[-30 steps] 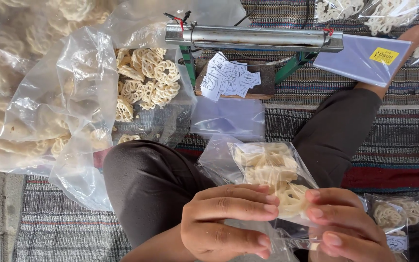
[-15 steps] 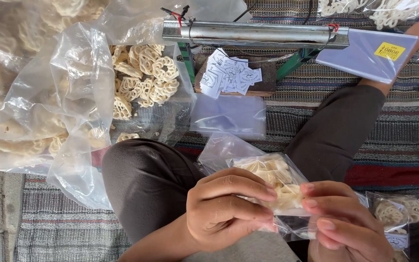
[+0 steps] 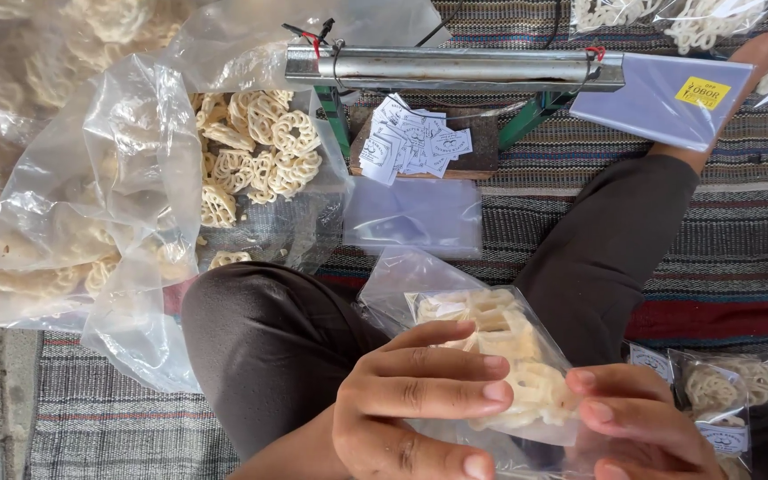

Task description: Filling small plastic bags with individual snacks from a large bulk container while sitting on the floor.

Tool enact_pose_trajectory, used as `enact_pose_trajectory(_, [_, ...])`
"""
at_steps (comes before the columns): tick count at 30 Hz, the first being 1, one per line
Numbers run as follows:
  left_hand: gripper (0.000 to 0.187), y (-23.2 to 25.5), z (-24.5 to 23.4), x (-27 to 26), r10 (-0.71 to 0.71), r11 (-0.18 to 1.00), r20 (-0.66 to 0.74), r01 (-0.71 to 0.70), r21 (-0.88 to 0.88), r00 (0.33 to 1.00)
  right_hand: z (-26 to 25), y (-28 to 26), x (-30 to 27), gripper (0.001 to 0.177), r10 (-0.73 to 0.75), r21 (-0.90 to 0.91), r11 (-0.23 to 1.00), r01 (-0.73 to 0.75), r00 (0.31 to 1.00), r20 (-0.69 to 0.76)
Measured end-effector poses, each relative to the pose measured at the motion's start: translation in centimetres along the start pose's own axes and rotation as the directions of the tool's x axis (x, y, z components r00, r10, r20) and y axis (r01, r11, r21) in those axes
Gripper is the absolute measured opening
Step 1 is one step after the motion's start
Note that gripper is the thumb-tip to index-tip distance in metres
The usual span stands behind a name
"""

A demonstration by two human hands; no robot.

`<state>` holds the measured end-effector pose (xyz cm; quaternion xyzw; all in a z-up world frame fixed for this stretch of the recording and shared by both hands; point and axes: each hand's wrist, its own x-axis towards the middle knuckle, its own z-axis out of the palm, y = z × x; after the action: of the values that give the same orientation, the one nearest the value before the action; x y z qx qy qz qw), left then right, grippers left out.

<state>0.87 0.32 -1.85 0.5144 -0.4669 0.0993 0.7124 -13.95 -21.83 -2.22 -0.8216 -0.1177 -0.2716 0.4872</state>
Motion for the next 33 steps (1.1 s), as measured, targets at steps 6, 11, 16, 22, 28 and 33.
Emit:
enact_pose_trajectory(6, [0.018,0.5,0.2,0.4,-0.122,0.986,-0.104,0.109,-0.127,0.987,0.5,1.5,1.5,0.026,-0.033,0.043,0.999,0.028,0.990,0.137])
enact_pose_trajectory(11, [0.013,-0.6,-1.1,0.0,-0.282,0.953,-0.107,0.265,-0.147,0.954,2.1,3.9,1.3,0.017,0.080,0.256,0.965,-0.062,0.995,-0.060])
enact_pose_trajectory(16, [0.007,-0.5,-1.1,-0.1,-0.324,0.942,-0.114,0.308,-0.134,0.939,4.3,3.4,1.5,0.015,0.091,0.190,0.981,-0.040,0.959,-0.269])
enact_pose_trajectory(22, [0.020,-0.5,-0.1,-0.4,-0.266,0.954,-0.093,0.248,-0.166,0.960,3.0,2.2,1.3,0.020,0.009,0.093,0.996,0.010,0.979,-0.202])
enact_pose_trajectory(28, [0.009,0.8,0.1,0.9,-0.156,0.980,-0.083,0.144,-0.140,0.984,0.7,-2.0,0.0,0.020,0.123,-0.106,0.985,-0.134,0.987,-0.103])
enact_pose_trajectory(33, [0.012,1.3,-1.1,2.2,-0.196,0.980,-0.105,0.194,-0.029,0.975,0.2,2.5,0.8,0.024,0.044,-0.025,0.999,-0.044,0.999,-0.013])
